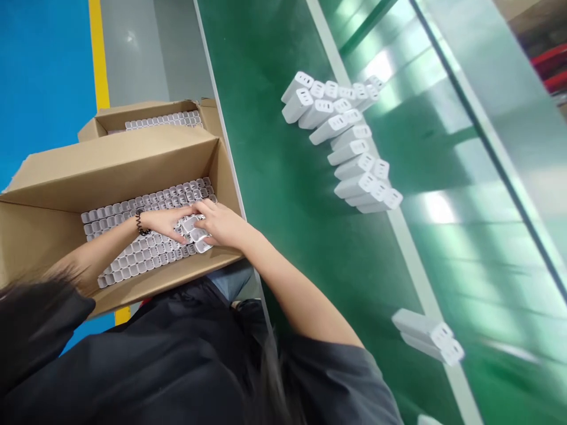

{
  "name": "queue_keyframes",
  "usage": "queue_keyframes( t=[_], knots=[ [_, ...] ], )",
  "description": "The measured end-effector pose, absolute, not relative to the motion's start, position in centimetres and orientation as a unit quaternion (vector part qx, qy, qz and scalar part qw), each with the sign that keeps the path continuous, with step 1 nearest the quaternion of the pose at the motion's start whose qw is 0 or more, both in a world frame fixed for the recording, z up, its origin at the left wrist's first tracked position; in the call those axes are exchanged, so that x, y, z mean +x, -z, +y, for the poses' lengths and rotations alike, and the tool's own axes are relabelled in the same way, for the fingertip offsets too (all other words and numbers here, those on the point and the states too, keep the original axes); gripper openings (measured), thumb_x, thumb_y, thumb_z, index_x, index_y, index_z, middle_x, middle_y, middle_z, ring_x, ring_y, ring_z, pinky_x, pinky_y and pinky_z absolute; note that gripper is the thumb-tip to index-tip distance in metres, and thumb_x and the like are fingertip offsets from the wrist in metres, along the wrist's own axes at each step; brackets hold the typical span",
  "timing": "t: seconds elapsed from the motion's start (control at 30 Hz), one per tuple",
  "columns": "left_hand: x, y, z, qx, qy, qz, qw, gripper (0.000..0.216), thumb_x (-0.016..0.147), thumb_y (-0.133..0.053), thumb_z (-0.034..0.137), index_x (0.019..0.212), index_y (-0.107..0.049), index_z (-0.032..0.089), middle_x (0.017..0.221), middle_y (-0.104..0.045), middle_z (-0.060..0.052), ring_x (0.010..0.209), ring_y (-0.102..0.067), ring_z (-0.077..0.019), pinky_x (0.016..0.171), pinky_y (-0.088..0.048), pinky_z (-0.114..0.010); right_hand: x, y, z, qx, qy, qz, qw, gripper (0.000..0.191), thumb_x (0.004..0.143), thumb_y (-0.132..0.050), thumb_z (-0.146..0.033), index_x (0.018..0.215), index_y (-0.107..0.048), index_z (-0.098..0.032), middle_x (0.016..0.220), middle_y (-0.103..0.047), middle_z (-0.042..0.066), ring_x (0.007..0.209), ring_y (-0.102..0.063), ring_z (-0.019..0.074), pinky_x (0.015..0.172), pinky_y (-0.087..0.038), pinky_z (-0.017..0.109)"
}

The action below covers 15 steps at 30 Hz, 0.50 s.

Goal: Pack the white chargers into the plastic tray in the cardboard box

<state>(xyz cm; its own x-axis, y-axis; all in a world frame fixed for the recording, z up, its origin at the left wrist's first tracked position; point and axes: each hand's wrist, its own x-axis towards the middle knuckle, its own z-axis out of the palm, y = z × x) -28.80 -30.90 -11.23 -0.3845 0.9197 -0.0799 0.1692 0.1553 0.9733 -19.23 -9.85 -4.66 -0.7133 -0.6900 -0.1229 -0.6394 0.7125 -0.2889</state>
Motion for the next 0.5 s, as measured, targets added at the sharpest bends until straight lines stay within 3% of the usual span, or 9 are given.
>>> queue_keyframes(
  t=[0.13,0.23,0.37,0.5],
  knots=[
    [-28.9,11.5,-30.6,0.383,-0.478,0.644,0.459,0.065,0.027,-0.096,0.021,0.088,-0.074,0.021,0.099,-0.075,-0.009,0.102,-0.070,-0.0342,0.097,-0.055,-0.045,-18.8,4.3,-11.4,-0.389,0.103,0.908,0.114,0.040,0.077,-0.082,-0.029,0.115,-0.074,-0.018,0.125,-0.056,0.016,0.118,-0.051,0.0324,0.094,-0.049,0.046],
    [-27.8,13.3,-31.6,0.304,-0.481,0.659,0.493,0.059,0.024,-0.096,0.018,0.078,-0.072,0.020,0.082,-0.074,-0.004,0.079,-0.071,-0.0281,0.079,-0.060,-0.037,-18.8,5.6,-13.7,-0.410,0.067,0.896,0.157,0.029,0.087,-0.072,-0.026,0.114,-0.073,-0.016,0.125,-0.058,0.015,0.121,-0.050,0.0316,0.095,-0.047,0.045],
    [-26.7,16.5,-33.4,0.255,-0.487,0.693,0.466,0.037,0.050,-0.091,0.028,0.077,-0.069,0.018,0.072,-0.069,0.000,0.075,-0.067,-0.0226,0.074,-0.058,-0.033,-20.2,8.8,-16.9,-0.410,0.034,0.879,0.239,0.029,0.100,-0.047,-0.017,0.110,-0.073,-0.011,0.134,-0.058,0.015,0.126,-0.051,0.0289,0.099,-0.046,0.044],
    [-26.6,19.0,-34.5,0.216,-0.490,0.724,0.435,0.025,0.081,-0.075,0.038,0.087,-0.069,0.014,0.075,-0.068,-0.001,0.077,-0.066,-0.0211,0.077,-0.057,-0.035,-22.6,12.4,-19.0,-0.378,0.035,0.873,0.307,0.021,0.099,-0.054,-0.020,0.108,-0.071,-0.012,0.126,-0.066,0.012,0.118,-0.060,0.0254,0.096,-0.051,0.042]
  ],
)
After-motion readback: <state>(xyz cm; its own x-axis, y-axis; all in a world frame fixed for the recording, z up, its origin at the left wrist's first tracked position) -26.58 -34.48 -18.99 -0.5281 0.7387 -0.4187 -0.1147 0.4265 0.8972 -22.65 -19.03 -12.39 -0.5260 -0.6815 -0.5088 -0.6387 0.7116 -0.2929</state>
